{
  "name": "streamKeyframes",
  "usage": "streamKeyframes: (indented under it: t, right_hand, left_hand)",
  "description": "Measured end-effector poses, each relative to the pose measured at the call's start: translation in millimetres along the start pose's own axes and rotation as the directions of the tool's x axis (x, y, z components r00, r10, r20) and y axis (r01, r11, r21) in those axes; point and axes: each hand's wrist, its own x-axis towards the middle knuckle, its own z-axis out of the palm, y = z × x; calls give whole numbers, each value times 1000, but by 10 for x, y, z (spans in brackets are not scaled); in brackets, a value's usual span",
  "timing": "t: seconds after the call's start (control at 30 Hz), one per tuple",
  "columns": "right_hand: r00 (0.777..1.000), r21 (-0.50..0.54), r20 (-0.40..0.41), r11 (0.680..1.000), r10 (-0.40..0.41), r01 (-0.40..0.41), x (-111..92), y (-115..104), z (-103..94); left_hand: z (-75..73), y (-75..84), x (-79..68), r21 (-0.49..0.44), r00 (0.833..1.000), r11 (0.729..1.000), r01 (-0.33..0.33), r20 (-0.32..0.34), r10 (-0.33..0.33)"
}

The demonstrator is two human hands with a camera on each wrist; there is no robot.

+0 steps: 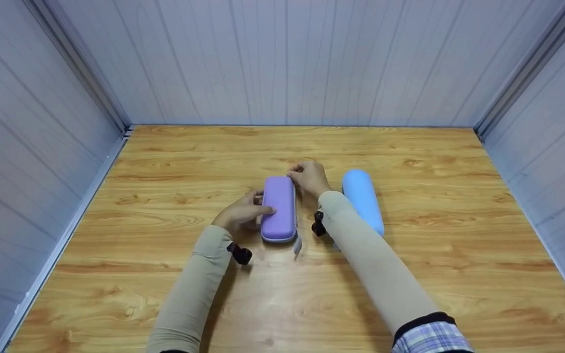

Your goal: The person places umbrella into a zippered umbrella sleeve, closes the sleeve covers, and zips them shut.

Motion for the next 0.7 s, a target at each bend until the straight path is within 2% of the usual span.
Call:
streamKeyframes:
  t: [0.43, 0.7]
  right_hand:
    - [995, 33, 31, 994, 99, -100, -1, -43, -61]
    - [998, -55, 40, 997, 52, -50, 13, -88, -40]
  left_hand:
    - [7, 1, 28, 26, 1000, 1000, 3, -10, -3]
    - [-3, 5, 3, 24, 1000, 1000, -4, -8, 4]
